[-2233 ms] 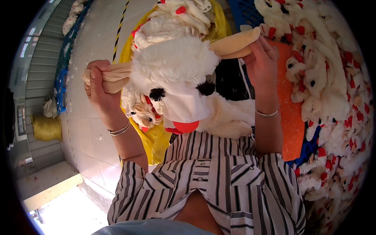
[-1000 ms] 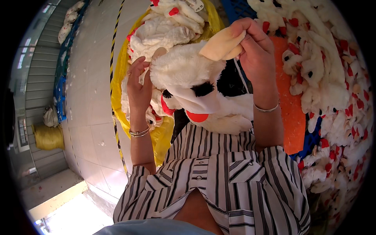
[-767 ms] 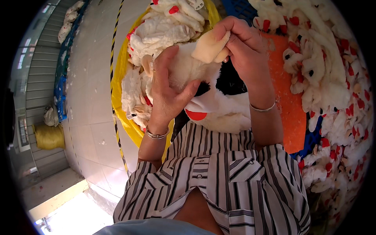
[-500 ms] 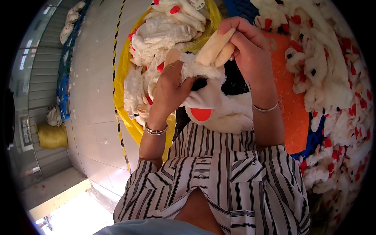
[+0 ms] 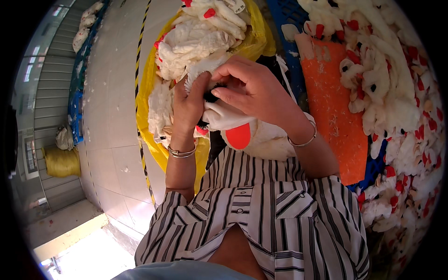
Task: The person assembles white stuffed animal toys by hand, inserting red fabric pieces into the head openings and adjusting the ears and facial features. The person handles the toys one at a time, manipulating the fabric and stuffing to shape the head and secure the red components.
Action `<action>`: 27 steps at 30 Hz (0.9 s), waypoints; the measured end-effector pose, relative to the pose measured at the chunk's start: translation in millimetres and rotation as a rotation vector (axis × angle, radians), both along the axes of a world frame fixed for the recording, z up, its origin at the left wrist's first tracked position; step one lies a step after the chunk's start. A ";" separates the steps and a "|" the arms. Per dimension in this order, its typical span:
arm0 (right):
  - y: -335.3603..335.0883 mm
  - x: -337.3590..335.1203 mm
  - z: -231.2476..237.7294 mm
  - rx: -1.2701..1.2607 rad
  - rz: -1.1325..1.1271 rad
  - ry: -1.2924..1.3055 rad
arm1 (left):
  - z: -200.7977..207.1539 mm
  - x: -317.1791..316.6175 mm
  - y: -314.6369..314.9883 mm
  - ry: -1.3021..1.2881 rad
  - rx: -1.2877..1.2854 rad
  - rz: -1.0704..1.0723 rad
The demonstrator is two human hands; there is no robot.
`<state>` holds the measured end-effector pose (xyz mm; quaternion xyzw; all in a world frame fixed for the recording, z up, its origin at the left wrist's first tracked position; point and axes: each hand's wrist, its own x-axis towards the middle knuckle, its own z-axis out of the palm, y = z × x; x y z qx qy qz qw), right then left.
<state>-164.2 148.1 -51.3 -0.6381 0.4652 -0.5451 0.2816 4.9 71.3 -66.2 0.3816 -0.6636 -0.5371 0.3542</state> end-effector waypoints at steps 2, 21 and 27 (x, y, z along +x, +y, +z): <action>-1.9 6.5 -3.4 0.009 0.008 0.066 | -2.1 1.4 -1.5 0.058 0.018 0.004; 6.8 -2.2 -4.1 0.061 -0.083 0.069 | 7.6 66.3 -16.1 -0.057 0.335 -0.516; 14.8 5.1 30.8 0.085 -0.042 -0.032 | -0.2 61.0 0.7 0.081 0.349 -0.162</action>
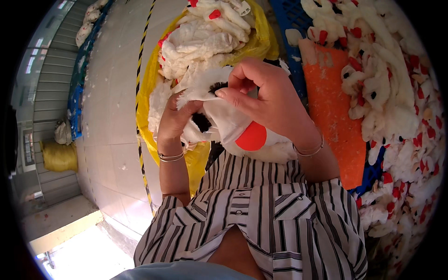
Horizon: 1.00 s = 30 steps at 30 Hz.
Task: The person assembles white stuffed animal toys by hand, inserting red fabric pieces into the head openings and adjusting the ears and facial features. The person handles the toys one at a time, manipulating the fabric and stuffing to shape the head and secure the red components.
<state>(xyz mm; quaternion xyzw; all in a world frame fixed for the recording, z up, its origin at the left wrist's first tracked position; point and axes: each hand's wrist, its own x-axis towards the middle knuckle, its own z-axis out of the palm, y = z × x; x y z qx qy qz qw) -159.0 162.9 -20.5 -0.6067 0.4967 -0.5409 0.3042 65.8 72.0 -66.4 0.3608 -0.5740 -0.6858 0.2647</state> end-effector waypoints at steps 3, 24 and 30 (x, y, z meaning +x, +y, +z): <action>14.8 21.5 21.7 -0.058 0.256 0.064 | -9.2 -19.1 -5.3 0.062 0.029 0.185; -17.1 28.4 -29.6 0.038 0.224 0.095 | -0.1 -31.9 17.5 0.429 0.168 0.427; -22.3 -16.1 -61.8 0.079 -0.084 -0.234 | 2.5 -19.7 10.5 0.478 0.168 0.487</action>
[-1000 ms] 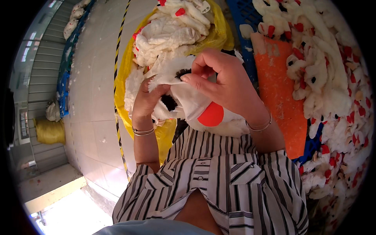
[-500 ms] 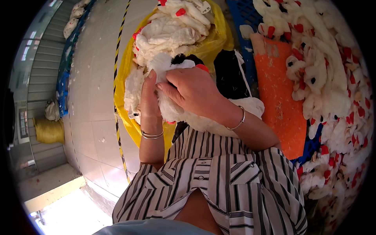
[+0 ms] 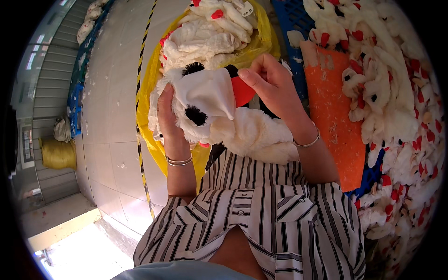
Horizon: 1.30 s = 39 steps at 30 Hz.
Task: The person assembles white stuffed animal toys by hand, inserting red fabric pieces into the head openings and adjusting the ears and facial features. The person handles the toys one at a time, manipulating the fabric and stuffing to shape the head and secure the red components.
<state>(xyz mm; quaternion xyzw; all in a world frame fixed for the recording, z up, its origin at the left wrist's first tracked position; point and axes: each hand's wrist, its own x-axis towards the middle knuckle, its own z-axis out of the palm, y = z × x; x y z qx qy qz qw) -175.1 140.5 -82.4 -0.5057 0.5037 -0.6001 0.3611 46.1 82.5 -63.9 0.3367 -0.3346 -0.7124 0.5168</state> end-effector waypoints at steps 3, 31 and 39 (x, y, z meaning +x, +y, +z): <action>-2.3 13.3 -38.1 0.228 0.075 -0.082 | -1.6 -3.1 2.9 -0.044 -0.041 0.024; 0.8 40.3 -50.2 -0.040 0.340 0.669 | -142.3 -2.6 -85.5 -0.779 -0.315 -0.293; -0.8 85.2 -81.7 -0.085 0.392 1.013 | -120.3 16.9 -93.1 -0.413 0.102 -0.394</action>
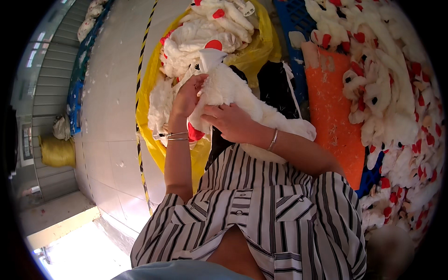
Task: The person assembles white stuffed animal toys by hand, inserting red fabric pieces into the head openings and adjusting the ears and facial features. The person handles the toys one at a time, manipulating the fabric and stuffing to shape the head and secure the red components.
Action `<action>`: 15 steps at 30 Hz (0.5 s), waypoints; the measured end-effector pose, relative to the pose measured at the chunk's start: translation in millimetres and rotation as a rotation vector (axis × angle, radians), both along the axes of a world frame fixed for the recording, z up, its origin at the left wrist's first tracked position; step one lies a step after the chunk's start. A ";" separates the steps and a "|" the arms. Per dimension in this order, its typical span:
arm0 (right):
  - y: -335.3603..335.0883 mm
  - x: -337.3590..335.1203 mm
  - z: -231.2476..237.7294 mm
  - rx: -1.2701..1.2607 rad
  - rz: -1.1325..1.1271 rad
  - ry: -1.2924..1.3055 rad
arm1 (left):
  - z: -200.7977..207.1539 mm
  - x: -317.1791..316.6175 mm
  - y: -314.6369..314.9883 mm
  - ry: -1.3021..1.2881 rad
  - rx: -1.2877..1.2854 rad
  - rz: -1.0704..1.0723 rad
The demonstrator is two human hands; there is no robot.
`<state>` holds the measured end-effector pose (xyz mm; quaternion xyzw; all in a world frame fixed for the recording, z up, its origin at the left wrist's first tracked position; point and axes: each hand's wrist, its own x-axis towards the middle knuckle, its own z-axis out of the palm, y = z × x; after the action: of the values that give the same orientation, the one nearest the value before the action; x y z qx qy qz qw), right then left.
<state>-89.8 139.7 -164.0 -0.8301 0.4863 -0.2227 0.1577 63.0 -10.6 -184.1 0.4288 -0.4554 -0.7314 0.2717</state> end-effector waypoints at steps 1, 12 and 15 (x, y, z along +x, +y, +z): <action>-6.4 -1.2 -6.0 0.063 -0.030 -0.041 | -1.4 0.2 0.1 0.051 -0.019 -0.034; -37.5 -61.9 10.7 0.344 -0.338 -1.556 | 49.7 6.0 43.5 0.222 -0.298 0.030; -36.3 -73.8 21.4 0.303 -0.346 -1.699 | 78.9 -9.4 51.2 0.132 -0.515 -0.186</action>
<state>-163.7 103.4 -142.6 -0.2685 0.3478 -0.7188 0.5388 53.6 40.6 -105.3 0.2536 -0.6450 -0.6398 0.3323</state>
